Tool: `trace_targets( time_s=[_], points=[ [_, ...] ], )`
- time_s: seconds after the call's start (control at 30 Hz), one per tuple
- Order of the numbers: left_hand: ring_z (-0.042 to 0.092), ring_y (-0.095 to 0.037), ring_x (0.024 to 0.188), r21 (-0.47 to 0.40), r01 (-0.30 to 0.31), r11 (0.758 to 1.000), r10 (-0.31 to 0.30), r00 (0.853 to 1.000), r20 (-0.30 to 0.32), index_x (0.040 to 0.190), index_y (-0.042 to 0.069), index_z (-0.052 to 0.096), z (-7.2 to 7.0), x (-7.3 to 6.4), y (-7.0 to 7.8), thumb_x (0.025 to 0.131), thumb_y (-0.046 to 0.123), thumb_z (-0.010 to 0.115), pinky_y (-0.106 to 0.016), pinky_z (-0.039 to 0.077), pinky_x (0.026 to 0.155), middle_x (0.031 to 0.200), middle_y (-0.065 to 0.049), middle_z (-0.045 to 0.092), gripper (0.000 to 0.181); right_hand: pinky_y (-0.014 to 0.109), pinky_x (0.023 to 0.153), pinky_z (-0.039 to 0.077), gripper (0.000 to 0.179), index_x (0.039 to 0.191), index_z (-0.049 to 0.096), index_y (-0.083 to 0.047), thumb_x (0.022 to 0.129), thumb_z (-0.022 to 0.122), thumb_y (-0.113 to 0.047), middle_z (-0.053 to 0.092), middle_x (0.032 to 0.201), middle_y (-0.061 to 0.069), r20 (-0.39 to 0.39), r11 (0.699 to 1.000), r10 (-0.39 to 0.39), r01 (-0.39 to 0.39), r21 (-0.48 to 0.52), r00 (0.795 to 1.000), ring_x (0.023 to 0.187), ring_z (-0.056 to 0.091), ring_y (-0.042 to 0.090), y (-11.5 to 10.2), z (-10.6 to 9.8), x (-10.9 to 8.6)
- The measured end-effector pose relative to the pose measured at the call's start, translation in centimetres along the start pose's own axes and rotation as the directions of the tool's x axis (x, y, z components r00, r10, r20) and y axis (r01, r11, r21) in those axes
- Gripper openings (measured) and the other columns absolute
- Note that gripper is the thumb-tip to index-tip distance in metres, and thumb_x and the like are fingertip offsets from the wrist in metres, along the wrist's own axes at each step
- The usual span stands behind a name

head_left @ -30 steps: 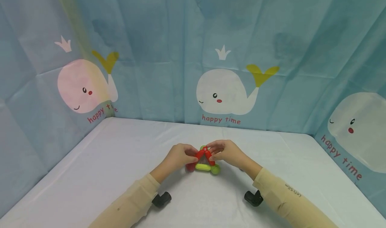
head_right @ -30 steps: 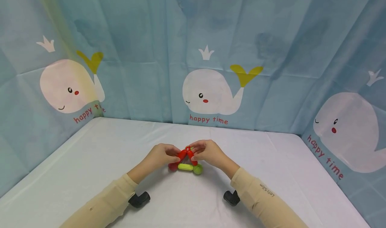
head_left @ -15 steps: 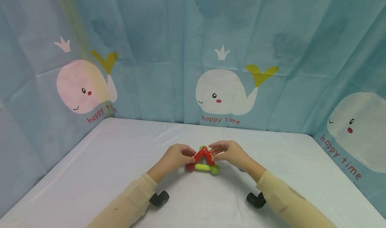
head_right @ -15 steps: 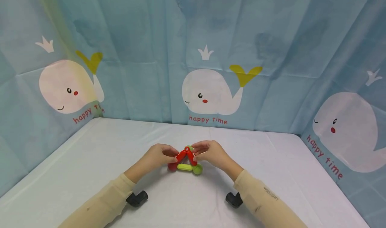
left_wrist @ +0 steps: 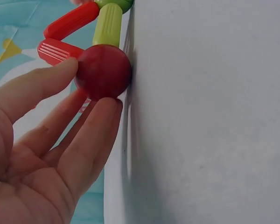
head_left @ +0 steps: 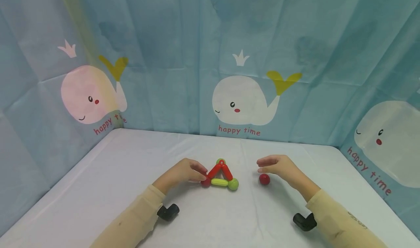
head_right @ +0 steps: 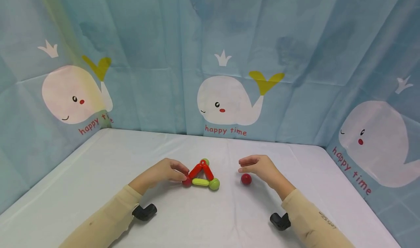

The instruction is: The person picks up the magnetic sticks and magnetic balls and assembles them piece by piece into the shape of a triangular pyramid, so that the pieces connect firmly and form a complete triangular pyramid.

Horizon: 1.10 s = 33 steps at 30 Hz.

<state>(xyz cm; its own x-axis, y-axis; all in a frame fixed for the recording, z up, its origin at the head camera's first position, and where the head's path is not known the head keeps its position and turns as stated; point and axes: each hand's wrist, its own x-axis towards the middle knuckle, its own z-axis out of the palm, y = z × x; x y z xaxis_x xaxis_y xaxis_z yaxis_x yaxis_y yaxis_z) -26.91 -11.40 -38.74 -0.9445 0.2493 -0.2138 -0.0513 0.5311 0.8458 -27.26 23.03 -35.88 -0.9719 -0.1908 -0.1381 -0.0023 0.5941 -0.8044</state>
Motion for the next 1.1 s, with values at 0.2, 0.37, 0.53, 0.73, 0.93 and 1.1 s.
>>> trace_targets(
  time_s=[0.2, 0.37, 0.53, 0.73, 0.93, 1.1],
  points=[
    [0.064, -0.014, 0.087, -0.012, 0.006, 1.000, -0.006, 1.000, 0.026, 0.100, 0.015, 0.077, -0.1, 0.0, -0.2, 0.080, 0.018, 0.081, -0.030, 0.054, 0.079, 0.095, 0.002, 0.073, 0.021, 0.052, 0.105, 0.046, 0.045, 0.127, 0.066, -0.006, 0.087, 0.075, -0.026, 0.069, 0.127, 0.012, 0.001, 0.999, 0.041, -0.041, 0.003, 0.999, 0.116, 0.063, 0.022, 1.1, -0.8, -0.5],
    [0.064, -0.015, 0.089, -0.028, -0.005, 1.000, 0.005, 1.000, 0.002, 0.099, 0.012, 0.077, 0.0, -0.1, -0.3, 0.080, 0.016, 0.080, -0.030, 0.055, 0.080, 0.095, 0.000, 0.073, 0.020, 0.044, 0.100, 0.052, 0.049, 0.126, 0.066, -0.003, 0.084, 0.079, -0.026, 0.069, 0.124, 0.014, 0.024, 0.996, 0.090, -0.090, 0.008, 0.996, 0.104, 0.066, 0.016, 1.9, -1.2, -0.5],
    [0.063, -0.015, 0.092, -0.029, -0.004, 1.000, 0.004, 1.000, -0.005, 0.097, 0.013, 0.077, 0.0, -0.1, -0.2, 0.080, 0.017, 0.081, -0.031, 0.054, 0.081, 0.095, 0.002, 0.073, 0.018, 0.036, 0.094, 0.056, 0.052, 0.125, 0.065, 0.000, 0.081, 0.081, -0.024, 0.070, 0.122, 0.014, 0.062, 0.993, 0.106, -0.108, 0.041, 0.992, 0.099, 0.067, 0.013, 2.4, -1.2, -0.5],
    [0.061, -0.016, 0.096, -0.013, -0.006, 1.000, 0.006, 1.000, -0.008, 0.098, 0.013, 0.077, 0.1, -0.2, -0.1, 0.080, 0.018, 0.080, -0.032, 0.054, 0.082, 0.098, 0.001, 0.073, 0.018, 0.037, 0.090, 0.057, 0.046, 0.119, 0.069, -0.002, 0.080, 0.082, -0.023, 0.070, 0.121, 0.014, 0.060, 0.994, 0.107, -0.108, 0.005, 0.992, 0.099, 0.065, 0.016, 2.5, -0.8, -0.2],
    [0.060, -0.016, 0.096, 0.006, -0.011, 1.000, 0.011, 1.000, -0.012, 0.097, 0.014, 0.077, 0.2, -0.3, 0.1, 0.080, 0.020, 0.081, -0.032, 0.053, 0.082, 0.097, 0.001, 0.073, 0.018, 0.037, 0.088, 0.058, 0.040, 0.115, 0.071, -0.004, 0.081, 0.082, -0.023, 0.069, 0.117, 0.013, 0.038, 0.990, 0.142, -0.141, -0.017, 0.989, 0.101, 0.064, 0.020, 2.0, -0.3, -0.1],
    [0.060, -0.016, 0.095, 0.007, -0.014, 1.000, 0.014, 1.000, -0.004, 0.096, 0.014, 0.076, 0.4, -0.3, 0.0, 0.080, 0.019, 0.081, -0.031, 0.052, 0.081, 0.095, 0.002, 0.072, 0.017, 0.036, 0.087, 0.057, 0.040, 0.114, 0.072, -0.007, 0.080, 0.083, -0.026, 0.071, 0.113, 0.010, 0.017, 0.988, 0.151, -0.151, -0.037, 0.988, 0.102, 0.063, 0.020, 0.9, 0.4, 0.2]
  ],
)
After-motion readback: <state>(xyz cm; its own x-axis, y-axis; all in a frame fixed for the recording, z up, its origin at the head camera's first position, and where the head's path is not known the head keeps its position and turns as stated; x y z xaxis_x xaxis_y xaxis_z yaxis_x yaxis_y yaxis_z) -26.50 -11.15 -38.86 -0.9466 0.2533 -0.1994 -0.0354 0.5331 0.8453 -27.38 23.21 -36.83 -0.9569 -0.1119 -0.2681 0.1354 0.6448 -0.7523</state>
